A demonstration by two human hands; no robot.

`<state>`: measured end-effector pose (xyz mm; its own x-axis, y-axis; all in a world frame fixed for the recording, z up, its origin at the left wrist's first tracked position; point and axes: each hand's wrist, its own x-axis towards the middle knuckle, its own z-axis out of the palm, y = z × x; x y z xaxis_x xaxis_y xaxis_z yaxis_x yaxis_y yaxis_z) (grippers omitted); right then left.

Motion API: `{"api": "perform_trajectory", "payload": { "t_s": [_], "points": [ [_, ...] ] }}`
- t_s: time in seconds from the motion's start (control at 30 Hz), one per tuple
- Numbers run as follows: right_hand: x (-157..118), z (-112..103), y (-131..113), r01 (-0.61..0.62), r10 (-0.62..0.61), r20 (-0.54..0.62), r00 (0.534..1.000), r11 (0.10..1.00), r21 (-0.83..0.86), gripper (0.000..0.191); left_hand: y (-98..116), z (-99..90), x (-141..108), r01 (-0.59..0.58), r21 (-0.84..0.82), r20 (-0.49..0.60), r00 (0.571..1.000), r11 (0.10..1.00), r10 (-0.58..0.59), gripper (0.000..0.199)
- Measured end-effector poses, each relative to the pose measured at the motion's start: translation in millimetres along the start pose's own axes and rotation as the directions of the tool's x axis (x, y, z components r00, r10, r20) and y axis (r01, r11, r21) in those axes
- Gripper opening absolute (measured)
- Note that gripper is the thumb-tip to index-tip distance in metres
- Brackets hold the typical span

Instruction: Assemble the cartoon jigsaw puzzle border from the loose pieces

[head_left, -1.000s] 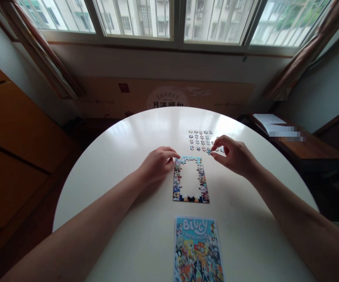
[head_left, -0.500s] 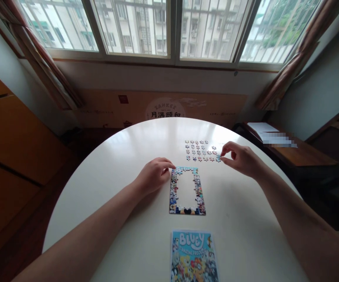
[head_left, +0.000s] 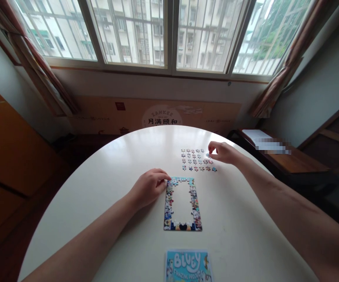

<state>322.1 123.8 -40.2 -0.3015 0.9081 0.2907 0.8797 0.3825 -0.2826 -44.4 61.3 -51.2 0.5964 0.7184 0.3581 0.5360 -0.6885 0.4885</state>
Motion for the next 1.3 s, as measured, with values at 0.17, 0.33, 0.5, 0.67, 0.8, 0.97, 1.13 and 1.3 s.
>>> {"api": "perform_trajectory", "payload": {
  "t_s": [0.17, 0.33, 0.5, 0.67, 0.8, 0.97, 1.13, 1.3],
  "points": [
    [14, 10, 3, 0.023, -0.022, 0.053, 0.998, 1.000, -0.014, 0.017, -2, 0.1, 1, 0.010, -0.020, -0.002, 1.000, 1.000, -0.010, 0.026],
    [19, 14, 6, 0.036, -0.033, 0.099, 0.995, 0.999, -0.032, 0.017, -3, 0.2, 0, 0.017, -0.069, -0.039, 0.999, 0.997, -0.020, 0.031],
    [20, 10, 8, 0.032, -0.026, 0.088, 0.996, 0.997, -0.070, 0.015, -2, -0.7, 0, 0.004, -0.091, -0.047, 0.999, 0.996, -0.008, 0.031],
    [23, 4, 4, 0.006, -0.001, 0.046, 0.999, 0.993, -0.116, 0.015, -2, -0.7, 0, -0.008, -0.091, -0.066, 0.998, 0.996, 0.002, 0.031],
    [26, 3, -6, 0.007, 0.002, 0.069, 0.998, 0.993, -0.119, 0.017, -3, -0.1, 0, -0.011, -0.086, -0.079, 0.997, 0.996, 0.004, 0.031],
    [31, 7, -19, -0.022, 0.039, 0.118, 0.992, 0.990, -0.138, 0.020, -3, 0.5, 0, -0.007, -0.092, -0.087, 0.996, 0.996, -0.001, 0.031],
    [37, 12, -23, -0.031, 0.067, 0.193, 0.979, 0.983, -0.182, 0.028, -2, 0.2, 0, -0.011, -0.089, -0.080, 0.997, 0.996, 0.004, 0.031],
    [42, 13, -23, -0.017, 0.072, 0.242, 0.968, 0.974, -0.224, 0.032, -1, -0.1, 0, -0.023, -0.087, -0.087, 0.996, 0.996, 0.016, 0.031]
  ]
}}
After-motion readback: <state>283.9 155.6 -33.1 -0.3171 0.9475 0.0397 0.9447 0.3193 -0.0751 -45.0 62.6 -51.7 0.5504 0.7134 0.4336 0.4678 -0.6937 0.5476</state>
